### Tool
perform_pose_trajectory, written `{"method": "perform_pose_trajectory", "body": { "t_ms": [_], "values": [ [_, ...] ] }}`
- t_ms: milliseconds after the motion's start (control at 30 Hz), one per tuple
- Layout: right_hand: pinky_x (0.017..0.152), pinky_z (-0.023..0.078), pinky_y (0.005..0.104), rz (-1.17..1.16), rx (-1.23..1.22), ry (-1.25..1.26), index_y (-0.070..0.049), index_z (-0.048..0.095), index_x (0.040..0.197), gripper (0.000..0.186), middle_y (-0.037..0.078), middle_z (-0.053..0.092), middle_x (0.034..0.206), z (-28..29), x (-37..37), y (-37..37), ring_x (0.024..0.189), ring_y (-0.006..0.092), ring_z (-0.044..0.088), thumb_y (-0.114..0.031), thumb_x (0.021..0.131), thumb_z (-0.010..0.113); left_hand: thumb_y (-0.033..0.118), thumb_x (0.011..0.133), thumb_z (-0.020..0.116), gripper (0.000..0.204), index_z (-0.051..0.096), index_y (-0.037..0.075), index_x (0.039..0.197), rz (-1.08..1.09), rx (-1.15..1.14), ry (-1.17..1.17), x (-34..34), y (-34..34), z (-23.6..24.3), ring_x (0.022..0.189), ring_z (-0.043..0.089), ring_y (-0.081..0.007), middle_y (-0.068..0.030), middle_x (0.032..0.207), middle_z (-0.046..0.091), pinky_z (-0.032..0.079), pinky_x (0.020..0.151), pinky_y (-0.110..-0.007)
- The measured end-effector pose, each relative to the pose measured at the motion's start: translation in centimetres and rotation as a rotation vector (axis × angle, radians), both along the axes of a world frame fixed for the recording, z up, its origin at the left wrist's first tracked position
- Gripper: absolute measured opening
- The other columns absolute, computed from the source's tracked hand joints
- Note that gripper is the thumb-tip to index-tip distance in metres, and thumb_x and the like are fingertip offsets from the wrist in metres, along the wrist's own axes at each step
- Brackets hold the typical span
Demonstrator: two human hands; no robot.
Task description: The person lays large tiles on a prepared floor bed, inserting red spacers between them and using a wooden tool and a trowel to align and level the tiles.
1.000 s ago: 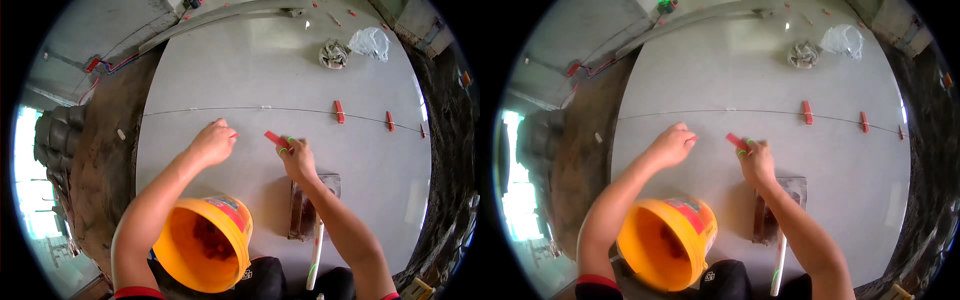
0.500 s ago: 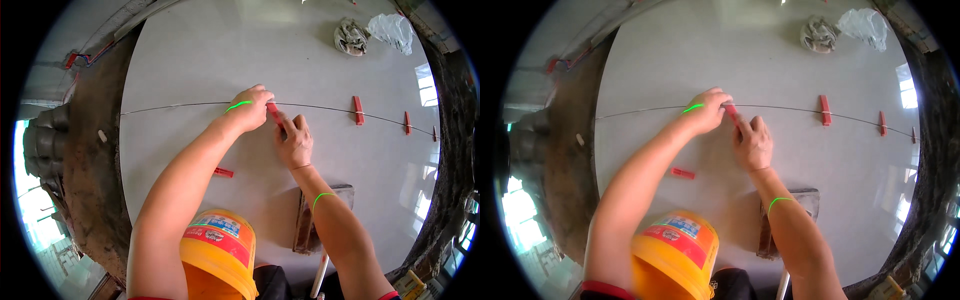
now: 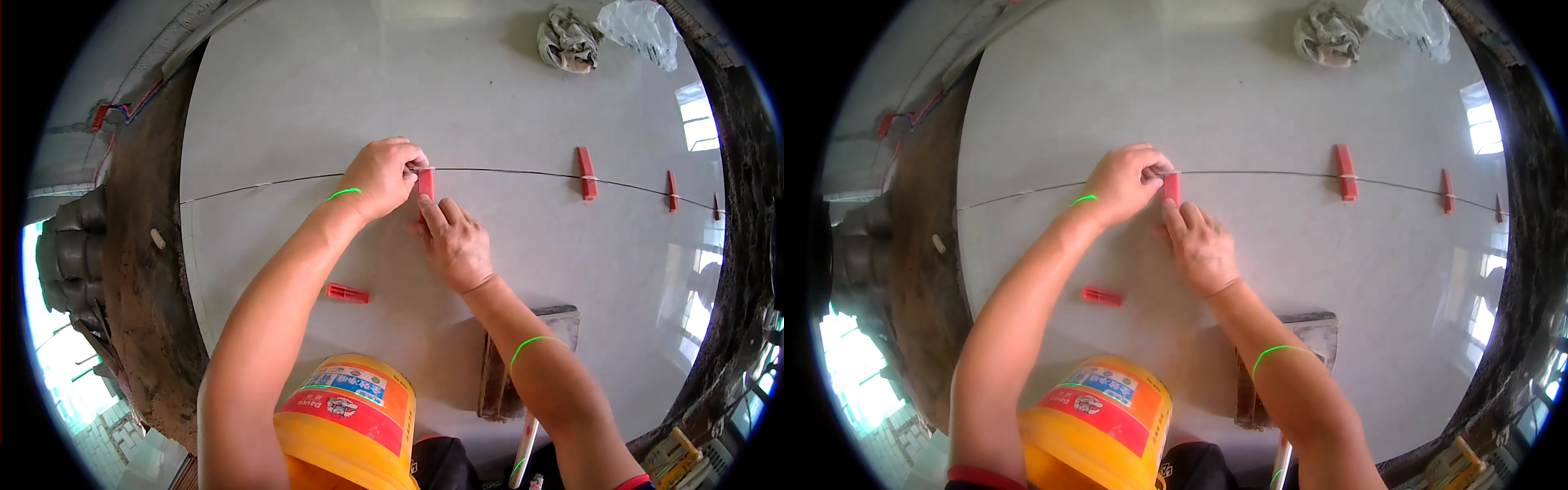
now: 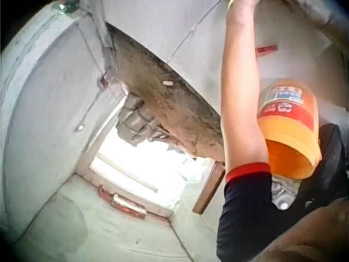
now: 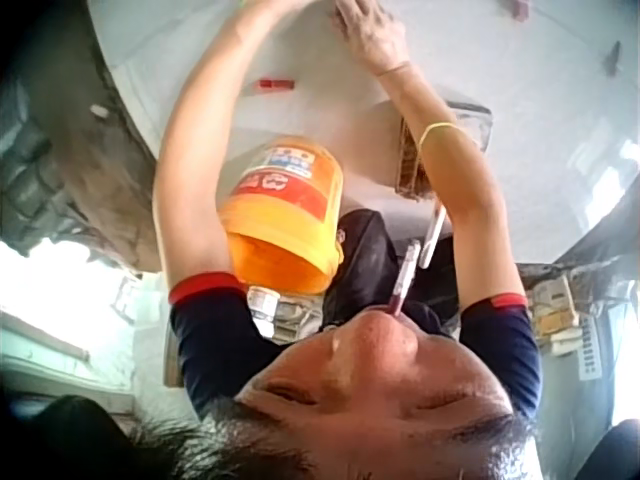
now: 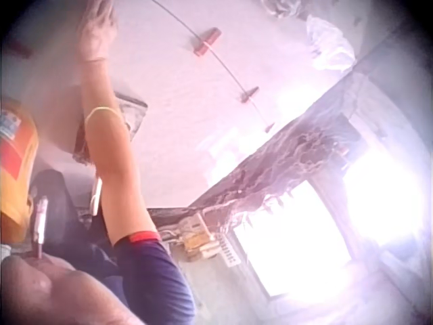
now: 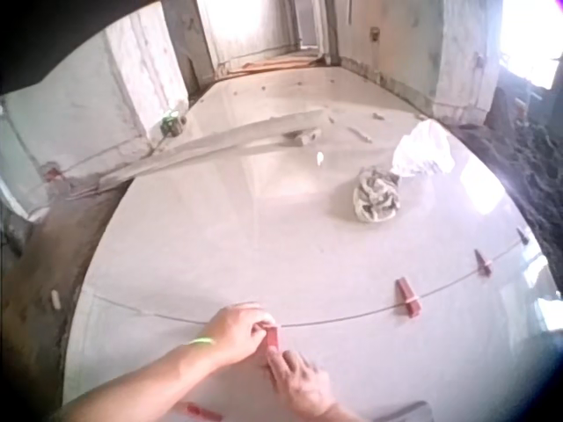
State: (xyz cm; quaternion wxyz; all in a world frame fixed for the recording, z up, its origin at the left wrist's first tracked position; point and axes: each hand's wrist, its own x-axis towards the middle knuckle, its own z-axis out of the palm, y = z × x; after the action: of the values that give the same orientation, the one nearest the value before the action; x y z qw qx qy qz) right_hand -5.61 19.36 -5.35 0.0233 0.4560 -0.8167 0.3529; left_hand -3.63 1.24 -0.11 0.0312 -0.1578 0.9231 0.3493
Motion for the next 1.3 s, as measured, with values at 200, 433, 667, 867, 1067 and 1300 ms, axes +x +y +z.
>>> {"method": "perform_pose_trajectory", "body": {
  "t_ms": [200,433,667,867,1067,1300],
  "values": [
    [0.063,0.052,0.0356,0.063,0.142,-0.003,-0.013,0.061,0.119,0.036,0.004,0.057,0.083,1.5,-1.2,0.1,0.07,0.0219,0.061,-0.022,0.086,0.073,-0.002,0.084,0.064,0.013,0.071,0.002,0.094,0.051,0.089,-0.007,0.2,-0.1,0.1,0.079,0.066,-0.0204,-0.0089,0.088,0.068,0.055,0.075,-0.033],
    [0.068,0.052,0.038,0.298,0.064,0.049,-0.01,0.061,0.115,0.032,0.006,0.06,0.087,1.0,-3.0,0.6,0.077,0.0253,0.062,-0.019,0.086,0.072,0.003,0.082,0.065,0.012,0.075,0.003,0.088,0.165,0.334,0.036,0.4,-1.0,-1.1,0.08,0.066,-0.0178,-0.0061,0.09,0.071,0.055,0.077,-0.031],
    [0.072,0.048,0.0373,0.222,0.115,0.016,-0.01,0.058,0.109,0.027,0.003,0.059,0.089,0.4,-2.6,0.7,0.081,0.022,0.059,-0.021,0.087,0.069,0.002,0.083,0.064,0.014,0.075,0.004,0.09,0.139,0.345,0.039,0.3,-1.0,-1.4,0.081,0.066,-0.0171,-0.0056,0.089,0.072,0.055,0.077,-0.03],
    [0.087,0.044,0.0395,0.087,0.162,-0.124,-0.013,0.061,0.117,0.04,0.003,0.06,0.094,0.4,-2.6,-2.0,0.095,0.0248,0.057,-0.024,0.082,0.076,-0.008,0.081,0.058,0.024,0.074,0.002,0.096,0.142,0.374,-0.024,0.7,-1.8,-0.6,0.089,0.067,-0.0184,-0.0069,0.097,0.07,0.055,0.082,-0.03],
    [0.085,0.041,0.0414,-0.124,0.07,-0.219,-0.011,0.057,0.127,0.065,0.005,0.056,0.107,1.2,-2.8,-2.0,0.101,0.0274,0.052,-0.028,0.07,0.083,-0.003,0.073,0.067,0.061,0.054,0.002,0.133,-0.132,0.113,-0.056,1.9,0.3,2.2,0.125,0.051,-0.0284,-0.0121,0.13,0.052,0.048,0.104,-0.036],
    [0.08,0.046,0.039,-0.013,0.005,-0.272,-0.008,0.061,0.106,0.037,0.007,0.058,0.093,1.0,-4.0,-2.3,0.089,0.0284,0.056,-0.014,0.072,0.076,0.0,0.07,0.076,0.058,0.055,-0.001,0.124,-0.14,-0.106,0.101,2.6,1.7,-0.5,0.109,0.054,-0.0322,-0.0132,0.112,0.052,0.051,0.093,-0.04]
  ]
}}
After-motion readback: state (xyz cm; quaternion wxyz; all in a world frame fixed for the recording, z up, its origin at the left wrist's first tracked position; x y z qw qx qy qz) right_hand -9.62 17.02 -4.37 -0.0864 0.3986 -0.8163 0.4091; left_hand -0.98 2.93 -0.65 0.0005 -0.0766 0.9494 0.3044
